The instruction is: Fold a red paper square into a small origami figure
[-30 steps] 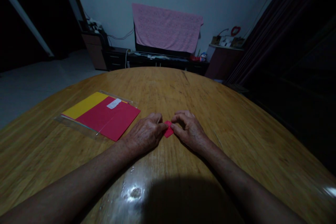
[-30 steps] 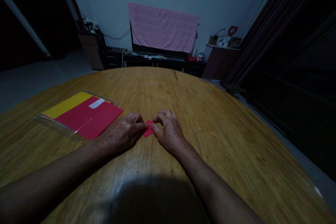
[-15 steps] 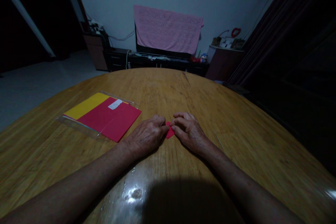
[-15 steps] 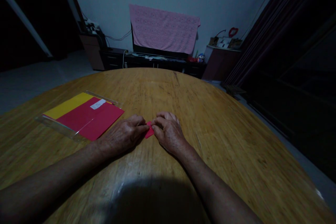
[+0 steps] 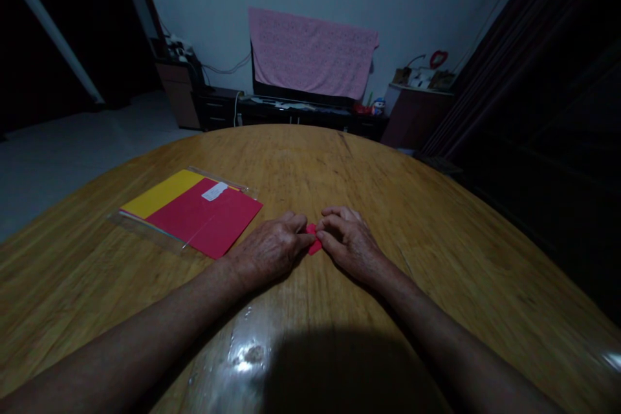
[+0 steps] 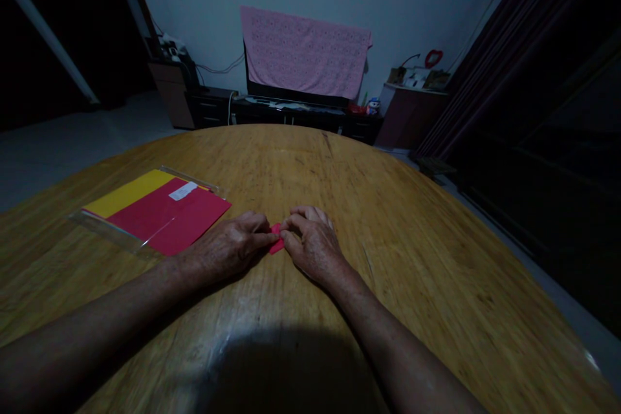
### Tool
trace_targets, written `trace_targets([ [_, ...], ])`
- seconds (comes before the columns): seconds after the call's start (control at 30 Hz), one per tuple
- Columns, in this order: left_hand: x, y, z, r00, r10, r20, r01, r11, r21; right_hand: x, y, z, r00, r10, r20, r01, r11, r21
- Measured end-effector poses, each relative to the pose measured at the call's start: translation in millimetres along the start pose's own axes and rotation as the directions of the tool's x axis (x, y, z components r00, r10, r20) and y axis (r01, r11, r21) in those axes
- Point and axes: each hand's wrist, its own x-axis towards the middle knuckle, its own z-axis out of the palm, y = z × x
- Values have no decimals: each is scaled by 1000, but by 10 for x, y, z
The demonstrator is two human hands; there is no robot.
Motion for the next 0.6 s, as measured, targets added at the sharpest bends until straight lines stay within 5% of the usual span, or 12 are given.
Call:
trace_targets([
  [0.6, -30, -125, -3, 996, 67, -56, -70, 997, -38, 12, 32, -95, 997, -37, 70, 32, 996, 80],
])
